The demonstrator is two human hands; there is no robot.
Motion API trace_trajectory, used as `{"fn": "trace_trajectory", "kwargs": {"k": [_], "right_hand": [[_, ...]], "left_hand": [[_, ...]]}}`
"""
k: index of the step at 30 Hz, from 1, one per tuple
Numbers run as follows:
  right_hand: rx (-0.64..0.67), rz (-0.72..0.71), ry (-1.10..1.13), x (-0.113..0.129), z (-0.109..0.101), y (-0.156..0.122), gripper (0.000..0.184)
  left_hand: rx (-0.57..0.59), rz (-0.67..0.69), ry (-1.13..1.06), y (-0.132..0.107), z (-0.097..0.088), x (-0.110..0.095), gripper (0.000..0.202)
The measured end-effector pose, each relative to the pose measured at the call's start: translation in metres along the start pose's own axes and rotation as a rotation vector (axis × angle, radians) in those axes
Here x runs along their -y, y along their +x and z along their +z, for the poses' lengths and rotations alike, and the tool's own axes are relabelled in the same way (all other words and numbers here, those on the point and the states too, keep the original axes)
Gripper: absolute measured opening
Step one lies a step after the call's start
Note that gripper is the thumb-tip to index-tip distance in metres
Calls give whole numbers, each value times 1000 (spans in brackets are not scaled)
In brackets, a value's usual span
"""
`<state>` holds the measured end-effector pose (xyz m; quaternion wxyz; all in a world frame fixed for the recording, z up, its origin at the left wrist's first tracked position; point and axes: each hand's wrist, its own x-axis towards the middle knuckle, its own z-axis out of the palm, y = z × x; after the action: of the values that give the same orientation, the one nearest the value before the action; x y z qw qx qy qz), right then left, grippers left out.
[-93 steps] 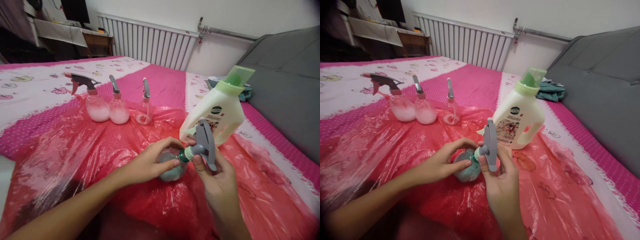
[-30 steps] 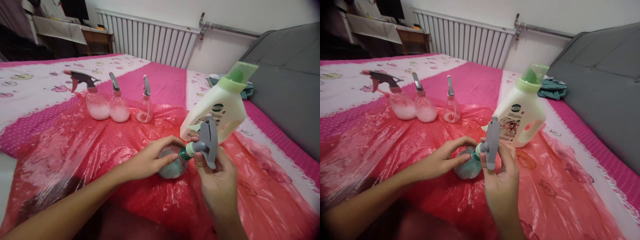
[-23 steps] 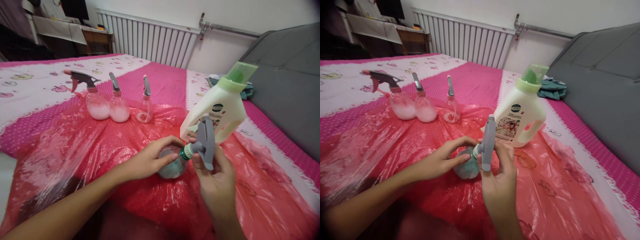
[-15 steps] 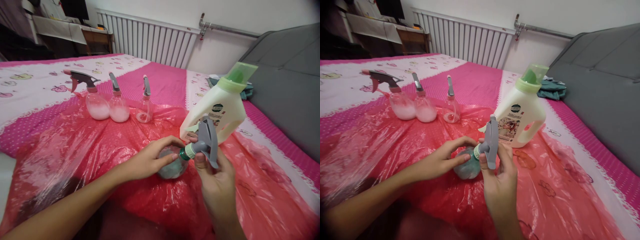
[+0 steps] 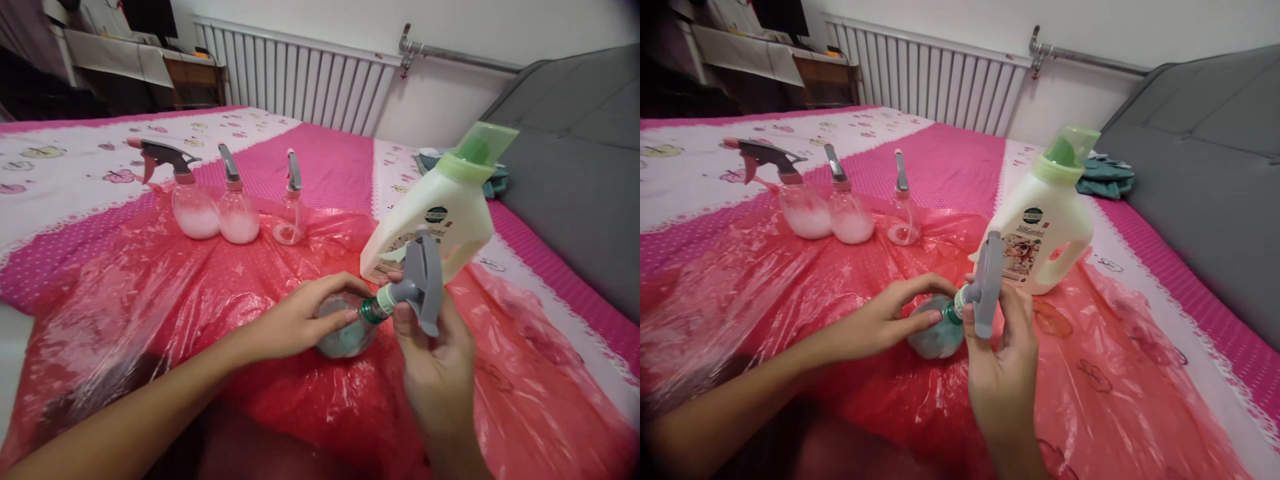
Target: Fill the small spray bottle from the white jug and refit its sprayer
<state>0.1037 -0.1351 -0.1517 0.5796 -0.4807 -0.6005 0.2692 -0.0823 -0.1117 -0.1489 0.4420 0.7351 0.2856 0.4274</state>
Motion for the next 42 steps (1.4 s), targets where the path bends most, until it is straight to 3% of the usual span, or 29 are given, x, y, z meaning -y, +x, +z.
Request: {"fn": "trace_trajectory", "kwargs": {"k": [11, 27, 42], "right_hand": [[58, -55, 16, 1, -1, -2, 20], [-18, -13, 46, 5, 2, 1, 23], [6, -6, 1, 3, -1, 0, 28]], "left_hand": [[24, -11, -9, -1, 0, -2, 23], [15, 16, 15, -1, 1, -1, 23], [17, 1, -9, 0, 0, -1, 24]]}}
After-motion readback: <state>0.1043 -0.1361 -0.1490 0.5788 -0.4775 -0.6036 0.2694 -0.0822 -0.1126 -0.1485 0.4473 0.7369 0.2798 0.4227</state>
